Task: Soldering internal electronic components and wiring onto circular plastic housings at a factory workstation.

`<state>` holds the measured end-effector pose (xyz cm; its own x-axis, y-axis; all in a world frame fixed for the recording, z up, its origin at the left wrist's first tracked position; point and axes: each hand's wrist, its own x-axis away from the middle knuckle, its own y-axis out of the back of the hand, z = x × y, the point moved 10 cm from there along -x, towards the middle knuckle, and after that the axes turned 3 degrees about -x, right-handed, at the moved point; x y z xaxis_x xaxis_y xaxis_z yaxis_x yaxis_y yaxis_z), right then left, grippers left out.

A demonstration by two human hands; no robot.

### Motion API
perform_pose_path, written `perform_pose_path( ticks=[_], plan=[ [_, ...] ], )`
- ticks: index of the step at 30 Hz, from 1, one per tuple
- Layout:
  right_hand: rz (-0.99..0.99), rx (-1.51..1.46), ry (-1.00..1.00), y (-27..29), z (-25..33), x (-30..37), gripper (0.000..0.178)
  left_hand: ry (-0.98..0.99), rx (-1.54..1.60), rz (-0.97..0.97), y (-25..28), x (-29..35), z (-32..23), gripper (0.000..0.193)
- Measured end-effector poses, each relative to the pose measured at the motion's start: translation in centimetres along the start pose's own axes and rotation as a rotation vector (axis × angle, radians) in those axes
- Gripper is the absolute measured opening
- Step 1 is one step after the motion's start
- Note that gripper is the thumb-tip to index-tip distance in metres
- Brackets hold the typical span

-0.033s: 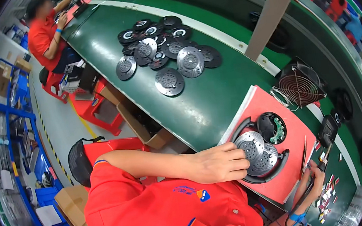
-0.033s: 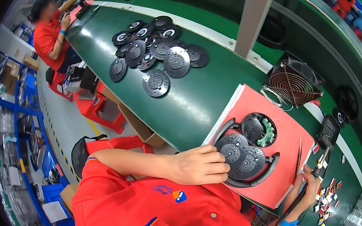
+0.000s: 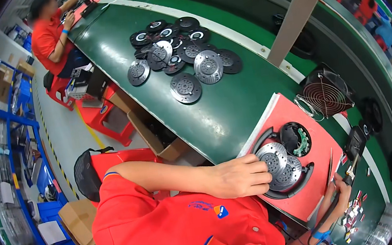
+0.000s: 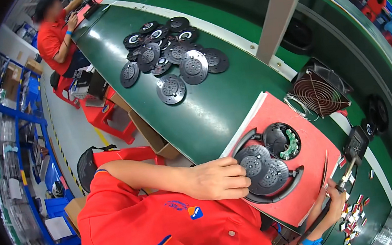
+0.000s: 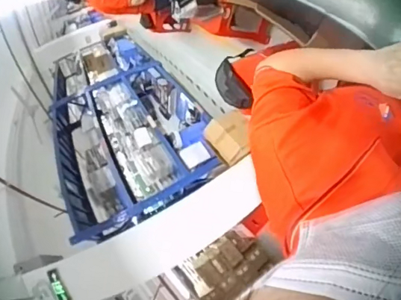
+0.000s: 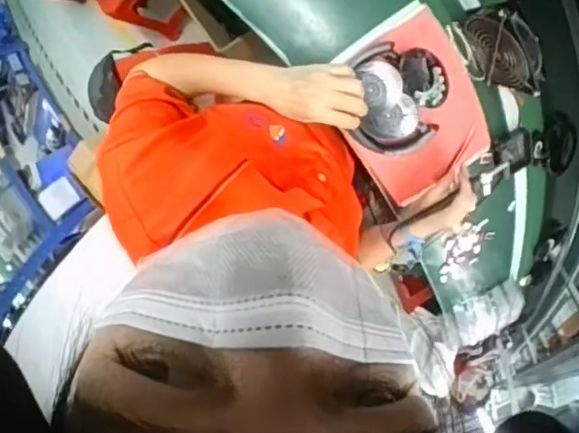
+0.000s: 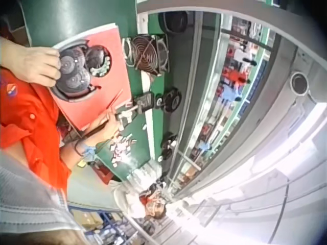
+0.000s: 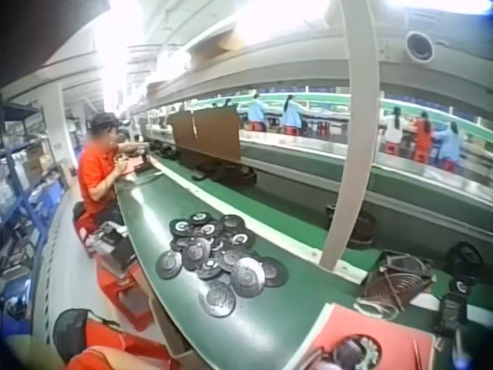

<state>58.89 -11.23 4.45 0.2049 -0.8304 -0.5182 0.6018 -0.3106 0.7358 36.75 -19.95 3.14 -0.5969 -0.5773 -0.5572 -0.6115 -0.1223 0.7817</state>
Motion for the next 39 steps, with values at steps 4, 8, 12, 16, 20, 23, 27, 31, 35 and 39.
perform_pose_path(
  ticks=[4,8,12,16,20,23,27,31,35,39],
  plan=[
    [0.085,-0.173,0.206,-2.0,5.4,0.5,0.020,0.065,0.146,-0.063,0.0,0.2,1.2,0.015],
    [0.192,-0.391,0.289,-4.1,10.0,1.9,0.030,0.063,0.114,-0.104,0.7,0.4,1.2,0.014],
    [0.139,-0.447,0.297,-4.9,9.1,3.2,0.030,0.094,0.075,-0.121,0.4,0.3,1.3,0.021],
    [0.258,-0.501,0.232,-6.0,8.6,4.6,0.035,0.150,0.047,-0.124,-0.1,0.5,1.4,0.028],
    [0.256,-0.551,0.312,-5.3,9.5,5.2,0.032,0.186,0.135,-0.181,0.4,0.4,1.5,0.026],
    [0.360,-0.538,0.355,-5.1,9.3,5.7,0.024,0.217,0.158,-0.256,1.0,0.6,1.7,0.022],
    [0.342,-0.414,0.433,-2.3,8.6,6.3,0.026,0.367,0.170,-0.364,1.6,2.3,4.1,0.017],
    [0.373,-0.800,-0.408,1.7,3.0,5.1,0.025,0.479,0.233,-0.427,1.8,3.7,5.5,0.014],
    [0.076,-0.157,0.222,7.4,1.7,-0.8,0.022,0.472,0.243,-0.349,1.2,2.2,5.2,0.011],
    [-0.049,-0.107,0.258,5.8,-3.0,-8.5,0.034,0.446,0.181,-0.345,1.4,1.9,4.9,0.011]
  ],
)
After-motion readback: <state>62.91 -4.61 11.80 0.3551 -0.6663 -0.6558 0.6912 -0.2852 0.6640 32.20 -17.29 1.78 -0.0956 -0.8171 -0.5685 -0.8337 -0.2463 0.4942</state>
